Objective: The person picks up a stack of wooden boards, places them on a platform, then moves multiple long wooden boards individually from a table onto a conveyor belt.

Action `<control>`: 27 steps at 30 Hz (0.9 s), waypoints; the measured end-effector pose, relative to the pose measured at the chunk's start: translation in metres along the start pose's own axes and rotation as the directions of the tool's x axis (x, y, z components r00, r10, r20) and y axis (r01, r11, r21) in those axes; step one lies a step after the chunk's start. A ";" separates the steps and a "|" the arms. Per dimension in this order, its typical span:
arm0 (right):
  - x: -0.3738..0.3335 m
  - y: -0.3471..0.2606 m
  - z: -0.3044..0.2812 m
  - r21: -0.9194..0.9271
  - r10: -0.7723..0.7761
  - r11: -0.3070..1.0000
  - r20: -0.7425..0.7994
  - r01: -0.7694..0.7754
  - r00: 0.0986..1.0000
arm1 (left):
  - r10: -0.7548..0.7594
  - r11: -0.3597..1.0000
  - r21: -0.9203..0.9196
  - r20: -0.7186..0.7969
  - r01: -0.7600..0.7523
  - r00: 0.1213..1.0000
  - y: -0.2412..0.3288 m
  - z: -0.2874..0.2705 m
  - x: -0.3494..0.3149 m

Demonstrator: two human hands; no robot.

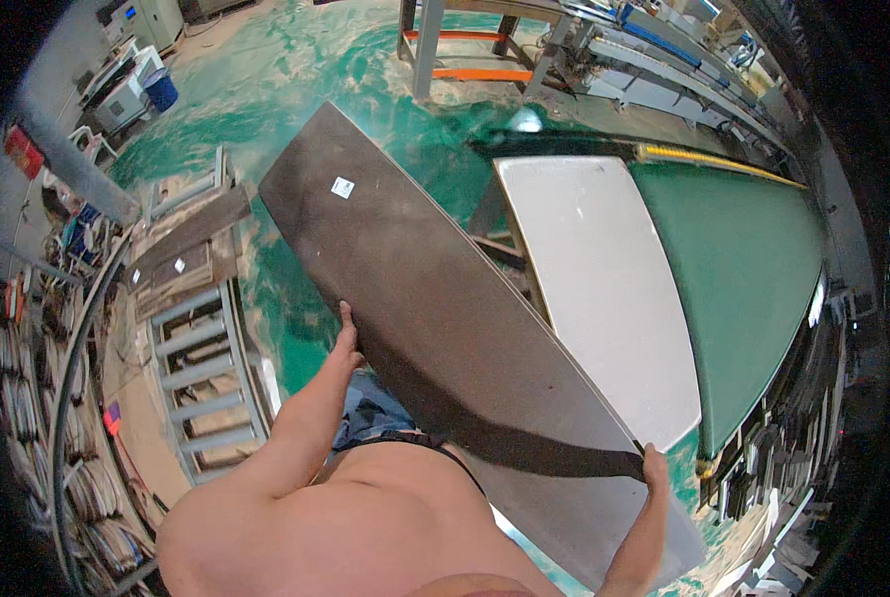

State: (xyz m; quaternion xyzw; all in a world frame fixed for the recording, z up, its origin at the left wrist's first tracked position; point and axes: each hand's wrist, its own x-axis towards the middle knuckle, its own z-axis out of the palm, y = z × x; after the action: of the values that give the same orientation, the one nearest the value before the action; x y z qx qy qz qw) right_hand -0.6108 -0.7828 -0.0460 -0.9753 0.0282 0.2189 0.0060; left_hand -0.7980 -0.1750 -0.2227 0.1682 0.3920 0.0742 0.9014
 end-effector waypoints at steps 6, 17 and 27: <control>0.024 -0.123 -0.016 0.089 0.060 0.995 -0.059 -0.054 0.996 | -0.069 0.992 0.099 -0.087 0.077 0.994 0.123 0.004 0.109; 0.106 -0.403 -0.011 0.225 0.215 0.952 -0.008 -0.208 0.977 | -0.101 0.975 0.196 -0.018 0.103 0.995 0.385 0.026 0.320; 0.218 -0.639 -0.054 0.307 0.247 0.934 -0.179 -0.184 0.952 | -0.134 0.972 0.209 0.114 0.108 0.984 0.627 0.131 0.478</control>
State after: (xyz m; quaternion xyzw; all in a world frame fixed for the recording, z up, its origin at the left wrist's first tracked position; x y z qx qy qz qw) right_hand -0.3537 -0.1576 -0.0906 -0.9729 0.1674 0.1051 0.1202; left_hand -0.3777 0.5048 -0.2384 0.2391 0.3485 -0.0320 0.9057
